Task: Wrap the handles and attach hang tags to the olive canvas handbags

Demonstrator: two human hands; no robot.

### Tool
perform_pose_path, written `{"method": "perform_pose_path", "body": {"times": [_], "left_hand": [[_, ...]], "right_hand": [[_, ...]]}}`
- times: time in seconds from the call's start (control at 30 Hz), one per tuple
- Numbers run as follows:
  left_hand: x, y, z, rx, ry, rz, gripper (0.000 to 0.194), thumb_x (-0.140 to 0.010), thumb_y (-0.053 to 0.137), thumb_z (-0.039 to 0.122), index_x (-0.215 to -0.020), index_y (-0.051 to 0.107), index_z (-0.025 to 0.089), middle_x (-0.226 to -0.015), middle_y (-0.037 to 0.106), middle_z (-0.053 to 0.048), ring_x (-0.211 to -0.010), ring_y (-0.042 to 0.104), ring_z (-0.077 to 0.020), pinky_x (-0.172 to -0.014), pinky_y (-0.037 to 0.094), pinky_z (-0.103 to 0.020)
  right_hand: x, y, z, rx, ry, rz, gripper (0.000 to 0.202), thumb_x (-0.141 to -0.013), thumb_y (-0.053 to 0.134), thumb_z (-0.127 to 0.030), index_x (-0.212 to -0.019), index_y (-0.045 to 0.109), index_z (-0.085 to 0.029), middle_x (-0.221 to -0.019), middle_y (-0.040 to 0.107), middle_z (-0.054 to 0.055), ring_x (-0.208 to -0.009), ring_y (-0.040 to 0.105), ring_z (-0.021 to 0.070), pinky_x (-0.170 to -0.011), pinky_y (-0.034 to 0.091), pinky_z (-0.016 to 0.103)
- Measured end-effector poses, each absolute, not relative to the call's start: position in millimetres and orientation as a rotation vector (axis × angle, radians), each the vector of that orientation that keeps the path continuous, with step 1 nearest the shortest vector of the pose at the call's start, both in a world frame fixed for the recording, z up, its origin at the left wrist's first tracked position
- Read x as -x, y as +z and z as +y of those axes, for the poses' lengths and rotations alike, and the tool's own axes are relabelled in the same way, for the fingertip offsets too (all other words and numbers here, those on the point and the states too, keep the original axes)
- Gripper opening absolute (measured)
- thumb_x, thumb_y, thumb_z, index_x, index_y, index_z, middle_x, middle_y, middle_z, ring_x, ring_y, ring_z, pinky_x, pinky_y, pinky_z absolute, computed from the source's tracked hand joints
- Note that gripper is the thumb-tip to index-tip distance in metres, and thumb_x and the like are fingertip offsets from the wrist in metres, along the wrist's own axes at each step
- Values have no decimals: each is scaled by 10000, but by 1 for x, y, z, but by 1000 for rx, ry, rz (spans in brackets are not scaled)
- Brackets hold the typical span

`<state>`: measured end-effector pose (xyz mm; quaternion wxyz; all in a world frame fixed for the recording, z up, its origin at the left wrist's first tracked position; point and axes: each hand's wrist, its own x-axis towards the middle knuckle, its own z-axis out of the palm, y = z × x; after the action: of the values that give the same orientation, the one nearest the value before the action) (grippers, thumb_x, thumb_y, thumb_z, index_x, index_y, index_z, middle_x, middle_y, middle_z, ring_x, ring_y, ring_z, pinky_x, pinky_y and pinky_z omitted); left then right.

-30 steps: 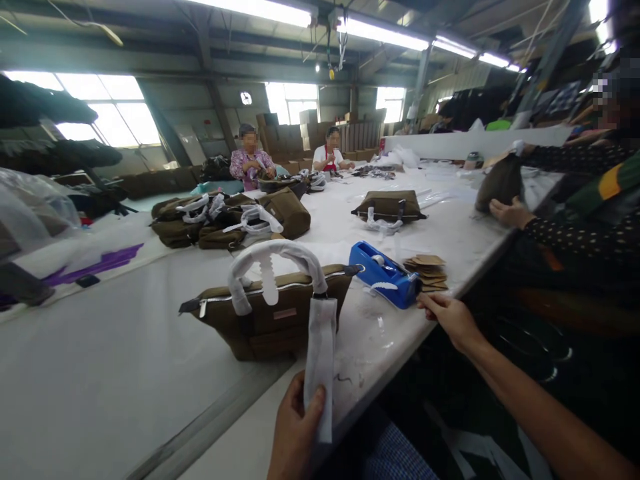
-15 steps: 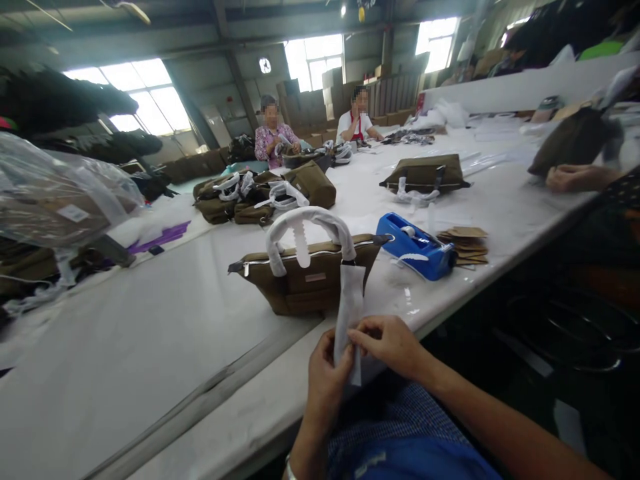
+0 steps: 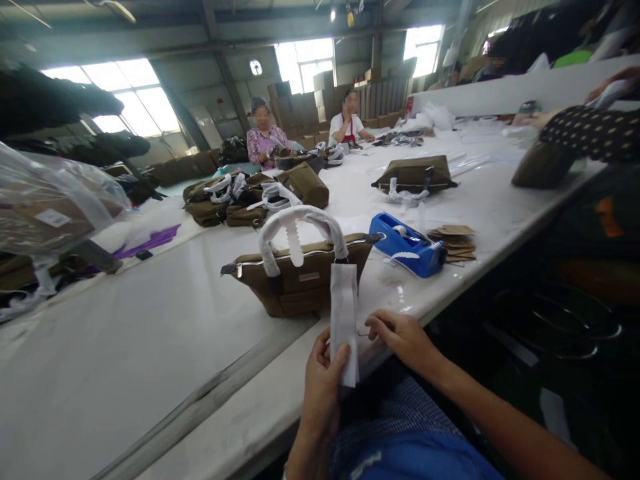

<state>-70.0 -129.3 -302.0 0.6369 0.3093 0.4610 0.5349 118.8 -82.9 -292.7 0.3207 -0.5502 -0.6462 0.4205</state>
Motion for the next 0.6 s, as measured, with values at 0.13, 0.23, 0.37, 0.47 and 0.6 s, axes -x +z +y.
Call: {"method": "perform_pose_path", "body": {"times": [0.13, 0.23, 0.37, 0.47, 0.6], "left_hand": [[68, -301, -129, -686, 1208, 1093, 768, -791, 828, 399, -1423, 459, 169, -1219, 737, -148, -1043, 733, -266, -876, 565, -312], [61, -301, -128, -709, 1149, 1094, 901, -775, 839, 444, -1499, 369, 188, -1199, 747, -165, -997, 753, -285, -812, 586, -319], [50, -307, -126, -734, 1168, 1127, 1047, -737, 849, 517, -1544, 296, 145, -1210, 738, -209, -1056, 740, -315, -843, 588, -338], [55, -308, -124, -846, 1141, 1157, 1053, -788, 803, 526, -1582, 239, 125, -1182, 747, -212, -1025, 749, -314, -843, 586, -353], [94, -297, -120, -1108, 1238, 1333, 846, -879, 706, 517, -1558, 363, 147, -1240, 726, -180, -1140, 700, -300, -999, 537, -407]], "right_hand": [[-122, -278, -110, 1464, 983, -1530, 473, -965, 525, -554, -1248, 683, -209, -956, 790, 74, -918, 742, 264, -892, 543, 384], [-101, -277, -115, 1356, 1196, -1463, 758, -945, 588, -505, -1588, 336, -195, -1053, 787, 74, -1039, 728, 283, -997, 527, 446], [-66, -282, -99, 1217, 1316, -1276, 756, -893, 651, -448, -1549, 382, -188, -1204, 744, 89, -1127, 700, 280, -1023, 538, 432], [-64, -287, -89, 1120, 1430, -1269, 612, -881, 648, -495, -1388, 547, -167, -1286, 707, 122, -1158, 688, 295, -1039, 537, 436], [-100, -306, -77, 1213, 1375, -1290, 751, -878, 638, -590, -1502, 439, -223, -1305, 698, 114, -1248, 639, 309, -1070, 517, 475]]}}
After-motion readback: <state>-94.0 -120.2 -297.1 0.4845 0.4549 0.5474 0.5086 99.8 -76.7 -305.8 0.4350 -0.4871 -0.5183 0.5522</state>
